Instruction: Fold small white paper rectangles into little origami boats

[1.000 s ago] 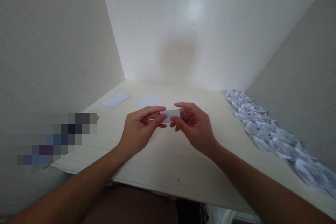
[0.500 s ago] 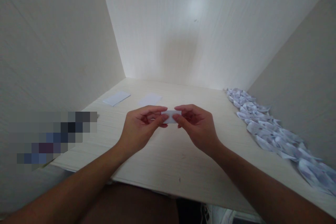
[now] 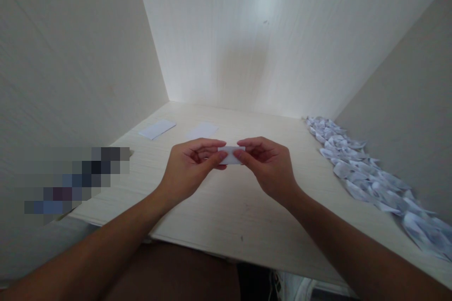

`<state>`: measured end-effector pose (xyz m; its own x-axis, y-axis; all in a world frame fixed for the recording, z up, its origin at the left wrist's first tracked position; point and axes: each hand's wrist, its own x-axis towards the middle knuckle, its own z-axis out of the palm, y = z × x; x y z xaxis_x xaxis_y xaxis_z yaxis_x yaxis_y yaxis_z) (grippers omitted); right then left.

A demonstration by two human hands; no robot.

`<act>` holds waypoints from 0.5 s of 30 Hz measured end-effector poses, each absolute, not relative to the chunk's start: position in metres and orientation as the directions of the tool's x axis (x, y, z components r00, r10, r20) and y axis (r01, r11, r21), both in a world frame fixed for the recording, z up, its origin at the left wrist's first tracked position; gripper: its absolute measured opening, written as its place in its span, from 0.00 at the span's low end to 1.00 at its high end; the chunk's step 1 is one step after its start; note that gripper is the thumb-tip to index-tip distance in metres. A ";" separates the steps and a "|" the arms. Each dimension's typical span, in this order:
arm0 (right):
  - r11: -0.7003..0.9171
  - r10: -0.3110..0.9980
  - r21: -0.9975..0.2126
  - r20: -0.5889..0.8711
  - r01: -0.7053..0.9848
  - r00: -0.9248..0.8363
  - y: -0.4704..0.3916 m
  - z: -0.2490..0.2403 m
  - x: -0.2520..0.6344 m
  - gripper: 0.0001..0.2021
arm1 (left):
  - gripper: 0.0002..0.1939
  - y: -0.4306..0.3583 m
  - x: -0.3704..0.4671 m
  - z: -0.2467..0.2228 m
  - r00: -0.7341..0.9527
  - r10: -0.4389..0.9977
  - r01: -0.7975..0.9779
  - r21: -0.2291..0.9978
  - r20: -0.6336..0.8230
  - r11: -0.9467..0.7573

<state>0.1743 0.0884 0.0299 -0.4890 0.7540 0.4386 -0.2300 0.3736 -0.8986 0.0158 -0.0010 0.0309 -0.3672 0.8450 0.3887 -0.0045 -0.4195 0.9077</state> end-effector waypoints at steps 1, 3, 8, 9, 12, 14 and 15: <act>0.369 0.755 -0.900 0.437 -0.234 -0.490 0.089 0.030 0.174 0.07 | 0.09 0.000 0.016 0.031 -0.369 0.848 -0.020 0.909 0.381 -0.417; 0.366 0.757 -0.900 0.437 -0.239 -0.487 0.089 0.030 0.174 0.07 | 0.09 0.000 0.016 0.031 -0.377 0.851 -0.047 0.910 0.366 -0.412; 0.353 0.763 -0.901 0.433 -0.252 -0.479 0.089 0.031 0.174 0.07 | 0.10 -0.001 0.016 0.032 -0.397 0.850 -0.074 0.911 0.347 -0.407; 0.354 0.764 -0.901 0.432 -0.250 -0.478 0.089 0.031 0.174 0.07 | 0.10 -0.001 0.015 0.032 -0.400 0.850 -0.077 0.912 0.342 -0.403; 0.365 0.766 -0.899 0.438 -0.242 -0.471 0.089 0.030 0.174 0.08 | 0.11 -0.003 0.015 0.034 -0.408 0.859 -0.092 0.922 0.310 -0.377; 0.372 0.766 -0.896 0.444 -0.242 -0.466 0.090 0.030 0.174 0.08 | 0.09 -0.003 0.016 0.035 -0.414 0.863 -0.101 0.928 0.289 -0.359; 0.374 0.765 -0.895 0.446 -0.242 -0.464 0.090 0.030 0.174 0.08 | 0.09 -0.003 0.016 0.035 -0.415 0.866 -0.104 0.930 0.281 -0.352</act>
<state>0.1739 0.0897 0.0302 -0.4641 0.7655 0.4457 -0.2421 0.3744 -0.8951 0.0163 -0.0026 0.0349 -0.4147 0.8655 0.2810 -0.1043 -0.3519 0.9302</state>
